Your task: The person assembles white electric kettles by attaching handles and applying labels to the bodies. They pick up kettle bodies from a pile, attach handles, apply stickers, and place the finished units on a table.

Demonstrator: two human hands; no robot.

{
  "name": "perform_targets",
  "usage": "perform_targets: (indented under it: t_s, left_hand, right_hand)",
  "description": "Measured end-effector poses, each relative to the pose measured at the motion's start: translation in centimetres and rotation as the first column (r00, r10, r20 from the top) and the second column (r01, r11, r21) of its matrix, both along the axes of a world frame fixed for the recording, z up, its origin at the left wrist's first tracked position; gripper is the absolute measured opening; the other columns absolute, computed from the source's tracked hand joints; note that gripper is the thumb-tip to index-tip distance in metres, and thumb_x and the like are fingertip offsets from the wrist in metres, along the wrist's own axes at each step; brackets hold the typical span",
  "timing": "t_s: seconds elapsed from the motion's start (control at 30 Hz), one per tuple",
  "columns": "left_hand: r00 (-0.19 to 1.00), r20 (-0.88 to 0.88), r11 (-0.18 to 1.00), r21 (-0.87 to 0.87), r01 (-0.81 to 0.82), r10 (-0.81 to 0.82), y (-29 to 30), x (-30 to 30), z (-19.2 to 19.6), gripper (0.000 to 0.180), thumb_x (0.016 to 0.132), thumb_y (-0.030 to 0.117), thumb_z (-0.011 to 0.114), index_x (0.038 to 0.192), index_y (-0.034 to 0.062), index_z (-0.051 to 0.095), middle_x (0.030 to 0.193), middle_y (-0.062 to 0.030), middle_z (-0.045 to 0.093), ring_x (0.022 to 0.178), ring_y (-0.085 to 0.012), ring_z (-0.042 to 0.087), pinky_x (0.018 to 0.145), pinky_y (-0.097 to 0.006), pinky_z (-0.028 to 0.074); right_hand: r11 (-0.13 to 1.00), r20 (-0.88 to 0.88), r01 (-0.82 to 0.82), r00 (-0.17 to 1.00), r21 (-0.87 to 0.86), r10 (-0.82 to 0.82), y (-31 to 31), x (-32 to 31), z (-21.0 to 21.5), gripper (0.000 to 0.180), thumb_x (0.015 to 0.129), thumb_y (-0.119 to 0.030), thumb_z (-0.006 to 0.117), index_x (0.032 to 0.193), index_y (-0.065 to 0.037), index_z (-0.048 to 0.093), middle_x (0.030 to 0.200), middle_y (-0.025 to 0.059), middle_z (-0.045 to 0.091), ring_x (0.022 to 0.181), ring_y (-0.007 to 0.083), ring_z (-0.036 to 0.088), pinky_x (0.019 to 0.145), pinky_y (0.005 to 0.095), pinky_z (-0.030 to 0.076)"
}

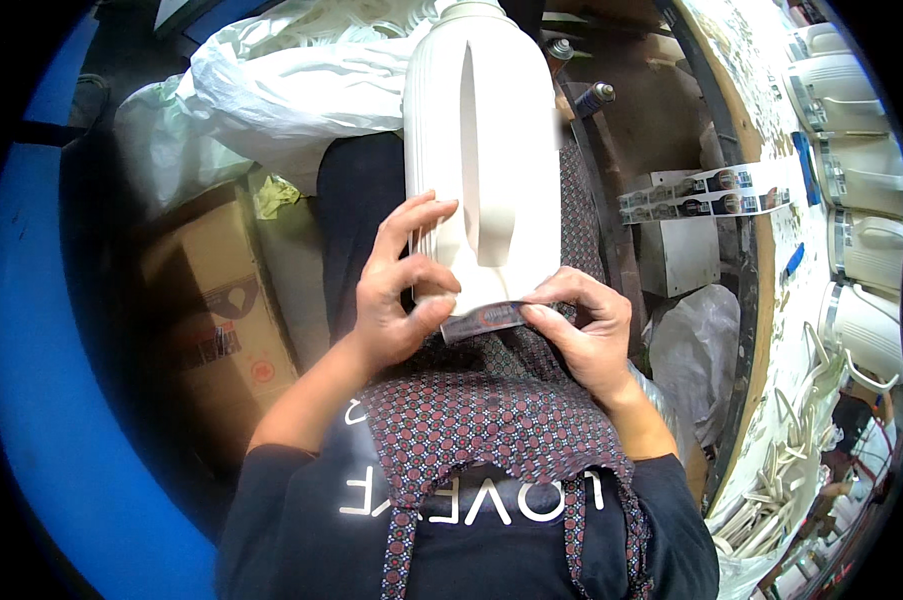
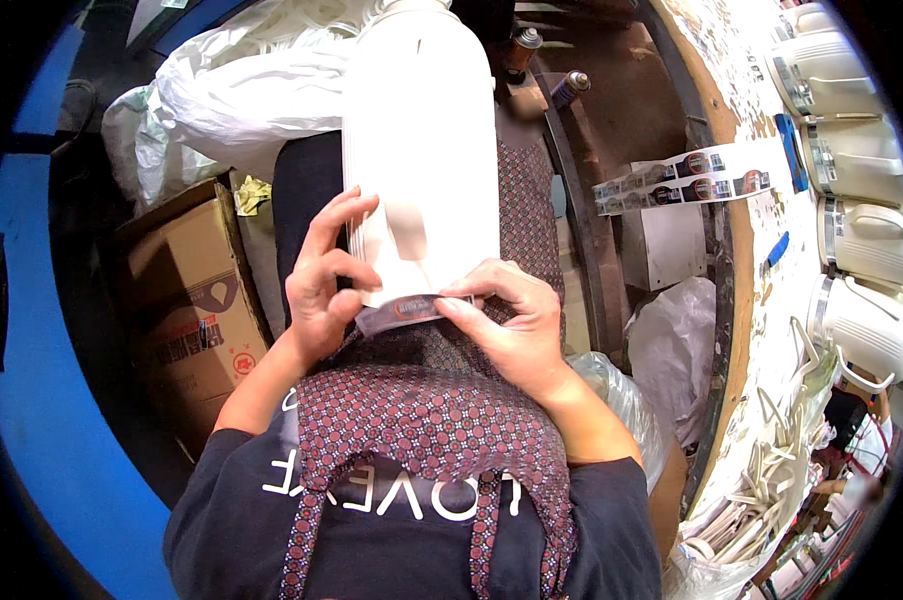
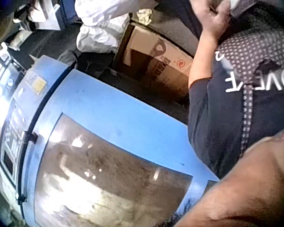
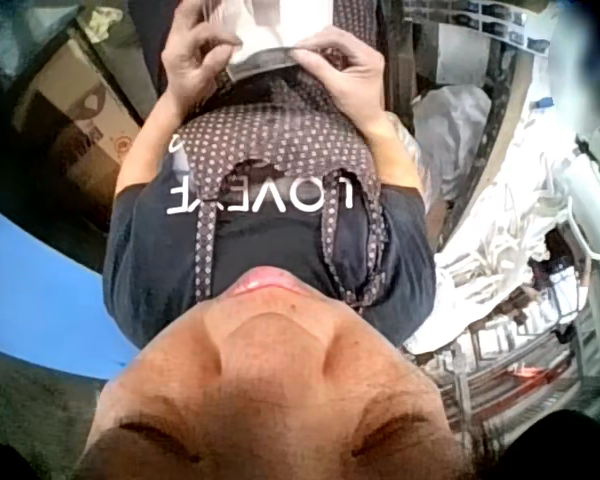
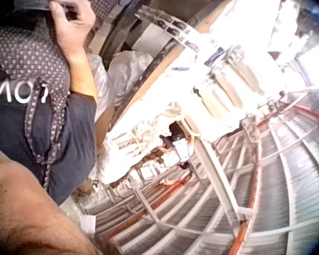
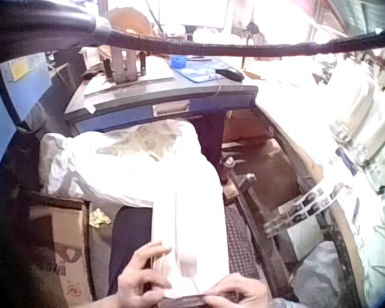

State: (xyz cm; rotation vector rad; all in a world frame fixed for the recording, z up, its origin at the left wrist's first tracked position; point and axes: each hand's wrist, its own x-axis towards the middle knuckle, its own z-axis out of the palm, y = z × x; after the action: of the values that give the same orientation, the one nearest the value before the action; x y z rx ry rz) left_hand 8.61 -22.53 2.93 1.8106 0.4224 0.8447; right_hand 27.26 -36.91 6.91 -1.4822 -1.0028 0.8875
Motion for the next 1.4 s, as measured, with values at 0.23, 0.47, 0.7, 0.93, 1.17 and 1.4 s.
perform_targets:
  t_s: [0.23, 0.47, 0.7, 0.93, 1.17, 1.4]
  left_hand:
    - [0.999, -0.042, 0.995, 0.094, -0.024, 0.028, -0.49, 0.04, -0.19, 0.019, 0.076, 0.007, 0.076, 0.068, 0.0015, 0.060, 0.142, -0.0251, 0.047, 0.138, -0.0432, 0.038, 0.111, -0.050, 0.034]
    - [0.992, -0.112, 0.981, 0.193, -0.036, 0.058, -0.71, 0.48, 0.39, 0.021, 0.079, 0.003, 0.070, 0.066, 0.0008, 0.054, 0.142, -0.0275, 0.044, 0.137, -0.0429, 0.039, 0.112, -0.050, 0.032]
    - [0.985, -0.144, 0.958, 0.281, -0.055, 0.099, -0.75, 0.54, 0.38, 0.023, 0.079, 0.002, 0.070, 0.065, 0.0000, 0.052, 0.141, -0.0274, 0.046, 0.135, -0.0429, 0.041, 0.110, -0.049, 0.035]
    - [0.987, -0.119, 0.954, 0.290, -0.070, 0.109, -0.72, 0.65, 0.36, 0.020, 0.076, 0.003, 0.071, 0.067, -0.0001, 0.054, 0.138, -0.0269, 0.048, 0.132, -0.0430, 0.043, 0.108, -0.050, 0.036]
    - [0.989, -0.135, 0.973, 0.228, -0.032, 0.064, -0.65, 0.32, 0.27, 0.020, 0.083, 0.004, 0.064, 0.068, -0.0013, 0.053, 0.143, -0.0285, 0.042, 0.136, -0.0417, 0.039, 0.112, -0.050, 0.031]
    - [0.988, -0.142, 0.975, 0.222, -0.025, 0.058, -0.48, 0.23, 0.20, 0.018, 0.086, 0.005, 0.060, 0.071, -0.0020, 0.055, 0.142, -0.0273, 0.041, 0.134, -0.0403, 0.040, 0.111, -0.049, 0.032]
  right_hand:
    - [0.996, 0.176, 0.084, 0.981, -0.033, -0.077, 0.41, -0.42, -0.74, 0.008, 0.078, -0.004, 0.078, 0.084, -0.005, 0.072, 0.076, 0.0021, 0.067, 0.064, 0.0087, 0.053, 0.061, 0.0239, 0.041]
    - [0.995, 0.220, 0.096, 0.972, -0.038, -0.086, 0.51, -0.44, -0.42, 0.009, 0.077, -0.002, 0.077, 0.081, -0.004, 0.070, 0.072, 0.0017, 0.065, 0.060, 0.0083, 0.051, 0.057, 0.0240, 0.040]
    - [0.994, 0.274, 0.100, 0.958, -0.037, -0.086, 0.71, -0.65, -0.45, 0.009, 0.076, -0.002, 0.077, 0.079, -0.004, 0.069, 0.070, 0.0017, 0.064, 0.058, 0.0090, 0.051, 0.055, 0.0243, 0.040]
    - [0.993, 0.304, 0.109, 0.948, -0.036, -0.093, 0.77, -0.76, -0.46, 0.009, 0.075, -0.001, 0.077, 0.077, -0.004, 0.069, 0.069, 0.0020, 0.063, 0.057, 0.0101, 0.051, 0.055, 0.0248, 0.040]
    - [0.994, 0.264, 0.103, 0.960, -0.041, -0.089, 0.84, -0.74, -0.44, 0.009, 0.075, -0.001, 0.077, 0.078, -0.004, 0.068, 0.068, 0.0021, 0.063, 0.057, 0.0097, 0.050, 0.055, 0.0250, 0.040]
    - [0.995, 0.262, 0.087, 0.962, -0.045, -0.073, 0.98, -0.65, -0.57, 0.009, 0.076, -0.003, 0.077, 0.077, -0.005, 0.068, 0.067, 0.0013, 0.063, 0.056, 0.0089, 0.049, 0.054, 0.0247, 0.038]
